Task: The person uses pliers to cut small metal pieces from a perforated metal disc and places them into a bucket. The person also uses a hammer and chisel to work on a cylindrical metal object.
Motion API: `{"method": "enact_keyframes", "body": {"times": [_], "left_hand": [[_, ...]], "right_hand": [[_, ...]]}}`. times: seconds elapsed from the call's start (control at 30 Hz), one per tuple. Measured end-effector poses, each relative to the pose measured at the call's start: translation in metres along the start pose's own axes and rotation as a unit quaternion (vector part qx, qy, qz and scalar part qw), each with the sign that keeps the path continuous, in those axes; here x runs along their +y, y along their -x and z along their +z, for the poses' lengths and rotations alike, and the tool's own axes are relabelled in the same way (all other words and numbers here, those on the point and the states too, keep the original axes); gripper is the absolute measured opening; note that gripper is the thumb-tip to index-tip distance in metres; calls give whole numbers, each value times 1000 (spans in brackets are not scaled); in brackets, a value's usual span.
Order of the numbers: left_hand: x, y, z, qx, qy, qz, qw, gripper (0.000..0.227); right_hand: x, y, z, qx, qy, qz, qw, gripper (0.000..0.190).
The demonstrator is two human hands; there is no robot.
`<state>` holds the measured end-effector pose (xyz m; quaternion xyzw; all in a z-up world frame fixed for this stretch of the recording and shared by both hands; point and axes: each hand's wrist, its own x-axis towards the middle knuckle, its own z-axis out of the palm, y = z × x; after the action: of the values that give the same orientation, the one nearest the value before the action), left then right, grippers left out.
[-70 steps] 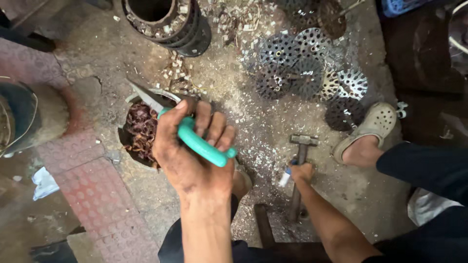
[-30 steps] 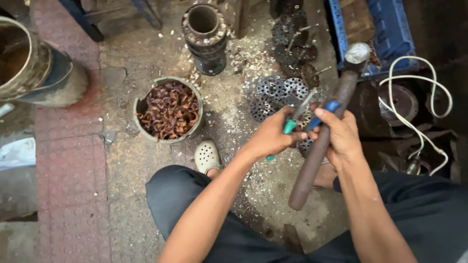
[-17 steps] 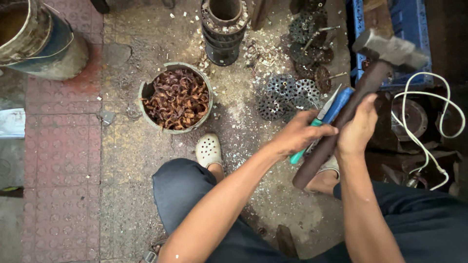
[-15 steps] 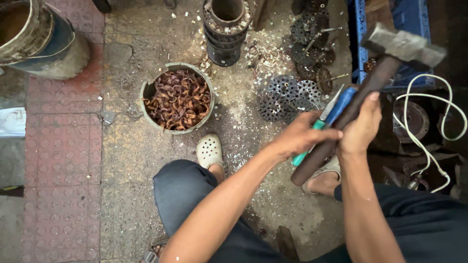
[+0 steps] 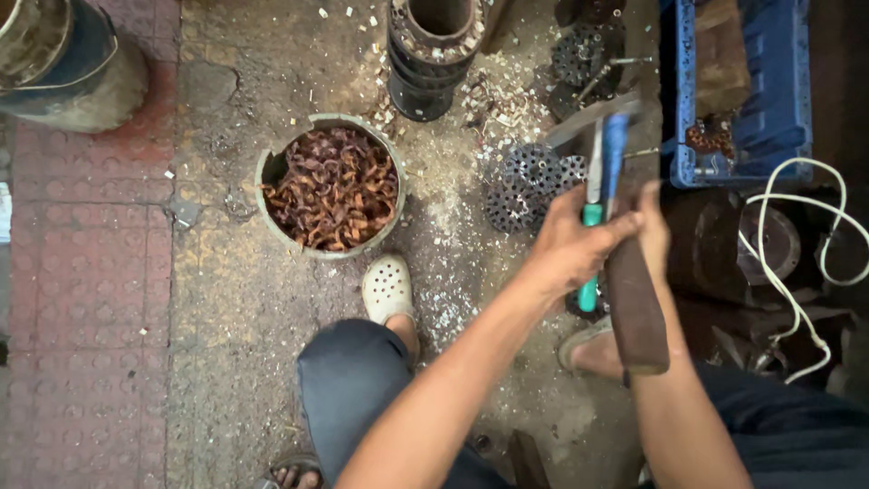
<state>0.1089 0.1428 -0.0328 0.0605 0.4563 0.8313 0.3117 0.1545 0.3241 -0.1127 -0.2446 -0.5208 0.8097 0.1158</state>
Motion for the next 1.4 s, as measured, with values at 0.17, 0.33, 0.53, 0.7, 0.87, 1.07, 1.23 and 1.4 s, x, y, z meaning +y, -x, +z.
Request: {"method": "enact_keyframes", "body": {"times": [0.17, 0.33, 0.53, 0.7, 0.87, 1.07, 1.23, 1.4], "left_hand": [[10, -4, -7, 193, -136, -50, 971, 32], [42, -1, -7, 203, 113, -103, 967, 26], [67, -6, 0, 173, 130, -142, 966, 22], [82, -1, -3, 111, 128, -60, 984, 22], [88, 5, -2, 141, 105, -13, 984, 24], [92, 5, -3, 157, 97, 10, 983, 21], [89, 8, 8, 144, 87, 24, 985, 22], [76, 10, 18, 119, -45, 34, 991, 30]], "right_hand": [[125, -48, -25, 14, 226, 42, 973, 61], [193, -145, 36, -150, 675, -183, 699, 69], [217, -258, 130, 11, 211, 20, 977, 38], [220, -290, 154, 42, 156, 57, 985, 22], [191, -296, 157, 17, 107, 93, 990, 19], [109, -278, 174, 11, 309, -104, 945, 11], [103, -249, 156, -3, 799, -316, 512, 27], [167, -233, 116, -215, 902, -245, 282, 16]]}}
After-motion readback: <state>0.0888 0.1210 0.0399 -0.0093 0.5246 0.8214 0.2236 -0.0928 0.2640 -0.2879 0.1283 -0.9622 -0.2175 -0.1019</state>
